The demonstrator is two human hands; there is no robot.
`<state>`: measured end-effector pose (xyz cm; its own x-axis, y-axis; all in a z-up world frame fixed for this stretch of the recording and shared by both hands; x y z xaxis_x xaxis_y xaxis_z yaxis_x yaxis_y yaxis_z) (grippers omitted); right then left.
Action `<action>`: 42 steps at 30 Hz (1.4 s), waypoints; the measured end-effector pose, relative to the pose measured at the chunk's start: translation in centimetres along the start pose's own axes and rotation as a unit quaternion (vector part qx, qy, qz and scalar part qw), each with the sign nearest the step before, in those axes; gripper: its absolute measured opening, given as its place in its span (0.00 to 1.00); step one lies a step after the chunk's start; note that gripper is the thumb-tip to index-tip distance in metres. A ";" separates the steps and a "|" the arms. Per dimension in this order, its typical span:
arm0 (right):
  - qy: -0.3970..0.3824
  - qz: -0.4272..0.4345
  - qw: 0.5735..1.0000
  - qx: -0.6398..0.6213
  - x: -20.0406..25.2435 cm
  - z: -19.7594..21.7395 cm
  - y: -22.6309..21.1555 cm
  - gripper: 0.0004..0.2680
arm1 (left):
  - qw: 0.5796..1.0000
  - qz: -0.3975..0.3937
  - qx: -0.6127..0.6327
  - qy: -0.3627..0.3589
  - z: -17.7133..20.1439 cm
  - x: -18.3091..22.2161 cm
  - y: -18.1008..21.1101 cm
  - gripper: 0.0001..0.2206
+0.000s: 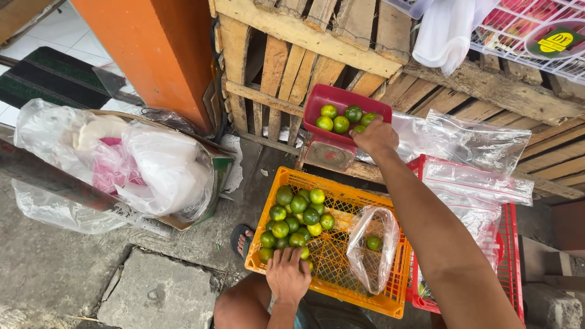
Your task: The person picks green limes from an orange crate and places them into a red weighing tray. They then transfer the limes into a clear plastic bag, seal it, and place the bag into a red crate. The process is repeated to pack multiple bags of limes.
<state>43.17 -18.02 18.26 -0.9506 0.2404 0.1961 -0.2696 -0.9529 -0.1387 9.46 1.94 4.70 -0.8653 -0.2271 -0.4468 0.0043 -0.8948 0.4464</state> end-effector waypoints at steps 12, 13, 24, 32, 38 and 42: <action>0.212 0.179 0.877 -0.392 8.8 6.0 5.6 0.19 | 1.000 -0.005 -0.012 0.005 -0.3 0.2 -0.1 0.11; 0.212 0.179 0.877 -0.393 10.7 4.4 7.2 0.19 | 1.000 -0.006 -0.012 0.006 -0.2 0.1 -0.1 0.11; -0.189 -0.149 0.559 -0.794 26.2 -21.1 20.2 0.11 | 0.999 -0.020 -0.040 0.024 -0.5 1.2 -0.2 0.12; -0.181 -0.338 0.392 -0.836 25.6 -25.8 19.9 0.19 | 0.998 -0.023 -0.045 0.037 -0.4 1.6 -0.1 0.12; -0.167 -0.378 0.358 -0.838 25.4 -25.0 18.8 0.19 | 0.998 -0.025 -0.047 0.034 -0.6 1.8 -0.3 0.12; -0.172 -0.351 0.409 -0.824 24.6 -27.3 19.5 0.16 | 0.998 -0.025 -0.038 0.037 -0.4 1.6 -0.2 0.11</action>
<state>10.33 -25.68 -6.13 -0.5483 0.0372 0.8355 -0.4649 0.8169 -0.3415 8.30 1.61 3.60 -0.8256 -0.2064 -0.5251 0.0015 -0.9315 0.3637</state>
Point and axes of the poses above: each hand's wrist, its own x-axis away from the middle knuckle, its own z-axis out of the back of the hand, y = z × x, the point moved 10 cm from there along -x, towards the middle knuckle, and after that the axes turned 3 degrees about -x, right-handed, at the moved point
